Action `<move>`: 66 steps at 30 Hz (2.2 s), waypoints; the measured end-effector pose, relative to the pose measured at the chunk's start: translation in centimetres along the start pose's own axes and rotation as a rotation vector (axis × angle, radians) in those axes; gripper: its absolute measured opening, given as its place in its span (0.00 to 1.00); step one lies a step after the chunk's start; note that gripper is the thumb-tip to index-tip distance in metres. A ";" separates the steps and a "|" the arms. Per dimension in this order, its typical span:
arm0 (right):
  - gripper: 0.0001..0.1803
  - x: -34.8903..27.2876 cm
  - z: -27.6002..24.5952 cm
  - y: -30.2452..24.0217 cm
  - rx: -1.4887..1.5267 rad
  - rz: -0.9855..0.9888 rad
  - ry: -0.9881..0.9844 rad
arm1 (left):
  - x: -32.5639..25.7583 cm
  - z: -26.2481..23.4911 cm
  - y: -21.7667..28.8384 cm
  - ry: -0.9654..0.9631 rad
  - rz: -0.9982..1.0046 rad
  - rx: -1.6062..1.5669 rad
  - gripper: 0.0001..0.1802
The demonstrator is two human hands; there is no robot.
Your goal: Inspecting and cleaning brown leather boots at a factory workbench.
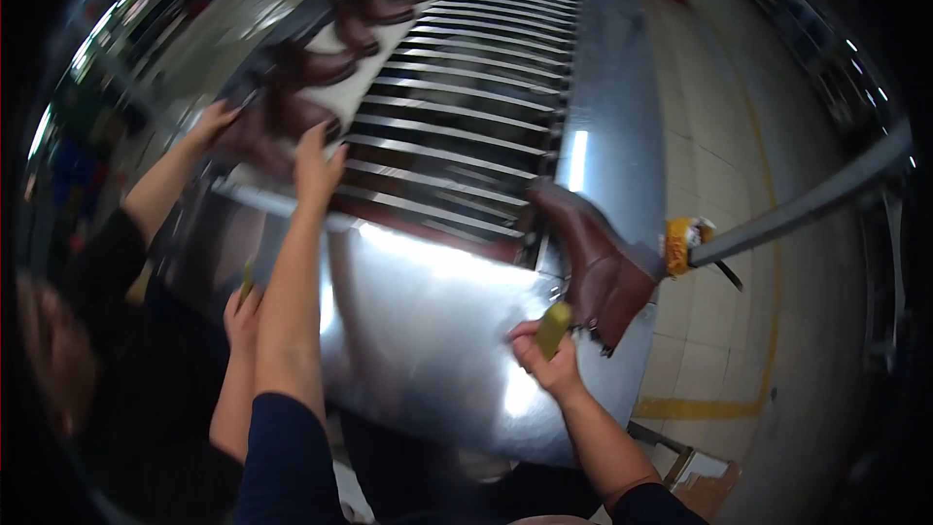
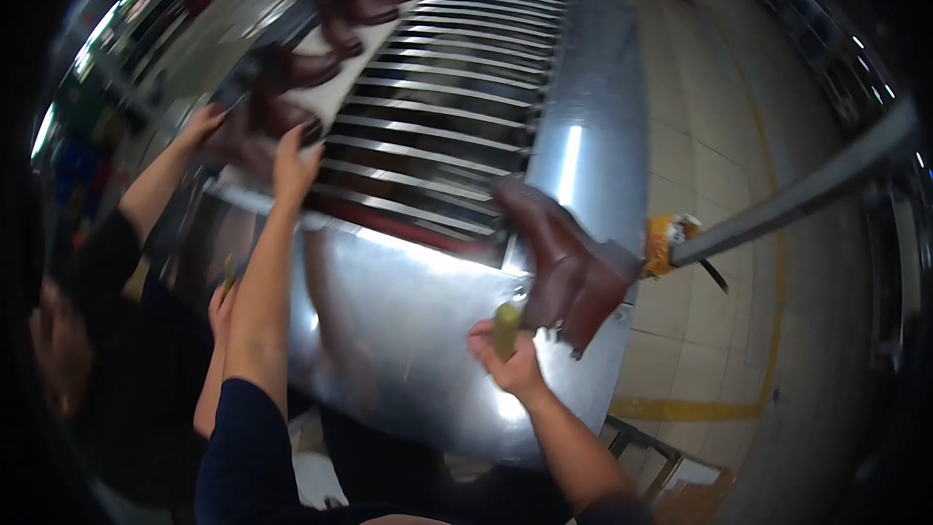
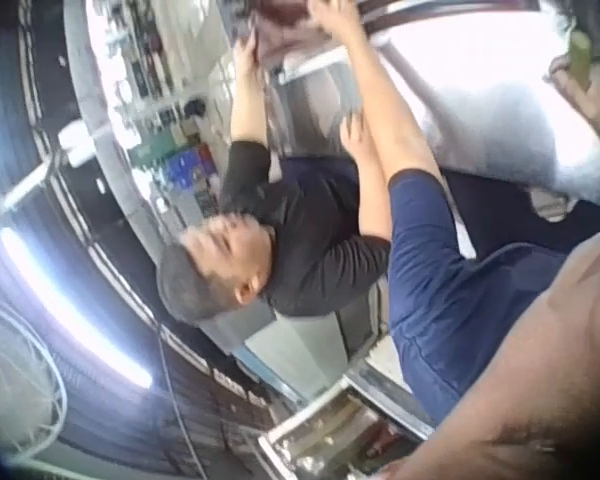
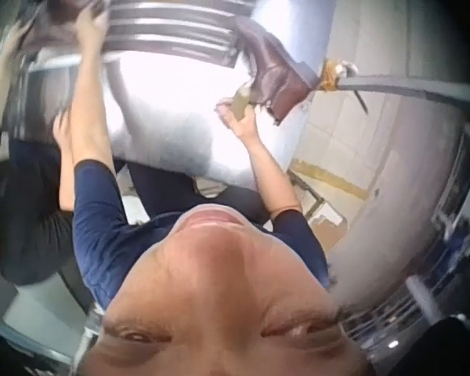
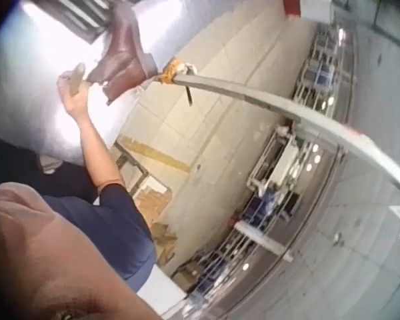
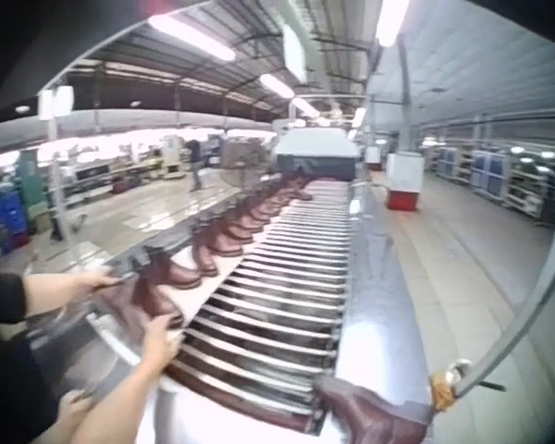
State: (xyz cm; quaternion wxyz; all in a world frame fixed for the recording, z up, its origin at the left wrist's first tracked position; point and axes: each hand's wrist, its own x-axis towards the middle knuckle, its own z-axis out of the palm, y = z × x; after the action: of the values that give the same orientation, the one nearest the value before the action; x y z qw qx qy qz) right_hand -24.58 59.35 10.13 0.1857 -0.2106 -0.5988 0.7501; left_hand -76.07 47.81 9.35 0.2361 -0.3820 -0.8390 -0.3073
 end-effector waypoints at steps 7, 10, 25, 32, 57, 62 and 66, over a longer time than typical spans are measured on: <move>0.10 0.6 -0.5 -1.1 -0.191 -0.088 -0.026 | 5.0 7.3 -2.7 -0.241 -0.381 0.486 0.49; 0.12 0.1 -0.9 -1.6 -0.250 -0.062 -0.018 | 4.5 9.4 -2.1 -0.291 -0.416 0.548 0.43; 0.09 -1.0 -0.6 2.4 -0.150 -0.181 -0.022 | 7.0 -19.3 3.8 0.330 -0.661 -0.693 0.27; 0.16 -1.0 0.0 -0.9 0.091 -0.005 0.023 | -11.9 -28.7 21.5 0.248 -0.616 -1.075 0.26; 0.31 -11.7 3.7 -2.2 0.260 -0.021 -0.244 | -37.9 -32.6 30.2 -0.550 -0.159 -0.560 0.55; 0.30 -13.1 5.5 -3.5 0.098 -0.183 -0.270 | -39.8 -28.7 31.5 -0.277 -0.373 -0.665 0.49; 0.26 -13.9 7.5 -4.6 0.323 -0.049 -0.106 | -40.5 -29.6 31.2 -0.363 -0.601 -1.016 0.41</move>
State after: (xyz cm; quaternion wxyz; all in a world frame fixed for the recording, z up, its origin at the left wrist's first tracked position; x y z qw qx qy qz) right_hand -16.81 46.87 17.41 0.2036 -0.1234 -0.4843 0.8419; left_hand -22.64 23.36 14.95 -0.2190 -0.2397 -0.6857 -0.6515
